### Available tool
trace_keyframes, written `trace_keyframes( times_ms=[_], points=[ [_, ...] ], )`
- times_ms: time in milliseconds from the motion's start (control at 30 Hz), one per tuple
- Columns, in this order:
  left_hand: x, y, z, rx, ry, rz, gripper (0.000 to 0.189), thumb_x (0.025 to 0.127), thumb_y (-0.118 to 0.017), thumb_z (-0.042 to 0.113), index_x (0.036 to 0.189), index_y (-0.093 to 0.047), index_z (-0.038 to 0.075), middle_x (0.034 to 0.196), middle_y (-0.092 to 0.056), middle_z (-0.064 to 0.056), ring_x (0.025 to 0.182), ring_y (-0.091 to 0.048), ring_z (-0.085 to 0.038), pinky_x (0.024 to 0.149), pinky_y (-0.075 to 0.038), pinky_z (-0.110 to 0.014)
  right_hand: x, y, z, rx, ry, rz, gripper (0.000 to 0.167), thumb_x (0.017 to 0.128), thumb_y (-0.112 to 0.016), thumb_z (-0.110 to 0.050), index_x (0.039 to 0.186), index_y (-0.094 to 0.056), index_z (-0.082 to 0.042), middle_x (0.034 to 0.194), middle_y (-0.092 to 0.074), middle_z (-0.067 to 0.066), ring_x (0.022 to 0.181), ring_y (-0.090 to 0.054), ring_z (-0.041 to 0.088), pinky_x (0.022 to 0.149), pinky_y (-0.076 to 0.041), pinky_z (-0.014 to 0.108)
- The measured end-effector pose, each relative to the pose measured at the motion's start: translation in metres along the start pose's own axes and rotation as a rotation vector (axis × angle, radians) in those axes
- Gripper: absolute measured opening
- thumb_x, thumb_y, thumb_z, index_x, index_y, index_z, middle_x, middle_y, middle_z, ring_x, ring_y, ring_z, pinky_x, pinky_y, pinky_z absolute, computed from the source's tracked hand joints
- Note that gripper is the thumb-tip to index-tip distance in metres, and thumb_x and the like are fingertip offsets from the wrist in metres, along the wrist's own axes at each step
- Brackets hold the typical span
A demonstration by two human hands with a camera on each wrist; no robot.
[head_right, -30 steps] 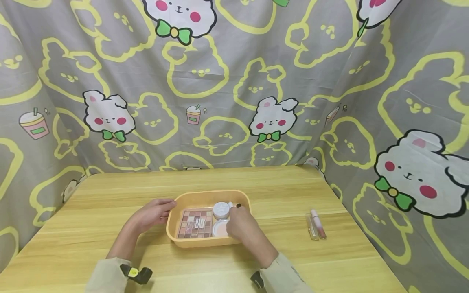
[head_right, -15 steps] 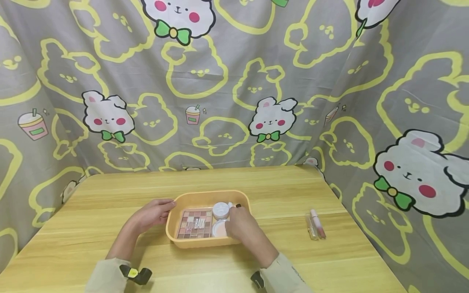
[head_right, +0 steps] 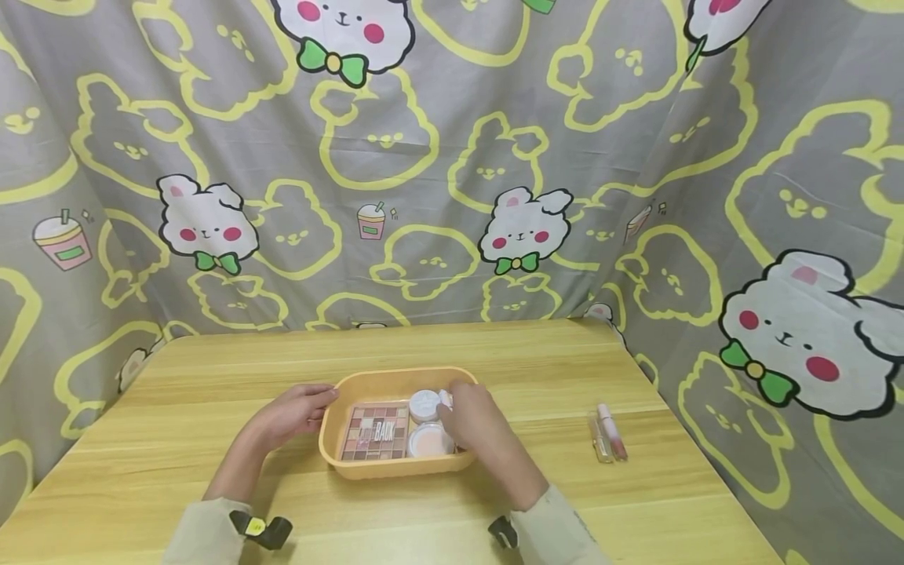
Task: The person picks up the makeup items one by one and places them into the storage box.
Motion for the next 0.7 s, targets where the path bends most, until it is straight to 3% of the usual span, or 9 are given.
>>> trace_keyframes(
  times_ms=[200,400,700],
  points=[
    [-0.001,0.000,0.000,0.005,0.003,-0.003,0.060,0.109,-0.045,0.025,0.151,-0.029,-0.015,0.143,-0.052,-0.031,0.128,-0.058,-0.037,0.101,-0.055,-0.046,0.004,0.015,0.008,0.024,-0.054,0.048,0.027,0.096,-0.067,-0.016,0.115,-0.069,0.003,0.086,-0.070,0.009,0.075,-0.063,0.019,0.067,-0.055,0.035],
    [-0.001,0.000,0.000,0.004,0.005,-0.006,0.060,0.109,-0.044,0.025,0.152,-0.029,-0.015,0.145,-0.051,-0.031,0.130,-0.056,-0.040,0.102,-0.054,-0.047,0.006,0.031,0.015,0.026,-0.054,0.117,0.020,0.090,-0.071,-0.006,0.109,-0.071,0.001,0.084,-0.070,0.006,0.075,-0.063,0.018,0.071,-0.056,0.036],
    [-0.001,-0.001,0.001,0.002,-0.002,-0.011,0.060,0.109,-0.044,0.024,0.151,-0.029,-0.015,0.145,-0.051,-0.032,0.131,-0.055,-0.040,0.103,-0.054,-0.047,0.005,0.049,0.023,0.042,-0.048,0.164,0.017,0.086,-0.060,0.007,0.092,-0.073,-0.003,0.080,-0.071,0.005,0.072,-0.062,0.017,0.066,-0.054,0.031]
  ],
)
Point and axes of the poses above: each hand's wrist, its own x-axis towards the middle knuckle, its own y-axis out of the back of the hand, z = x × y, the point moved 8 cm from there along x, towards the middle knuckle
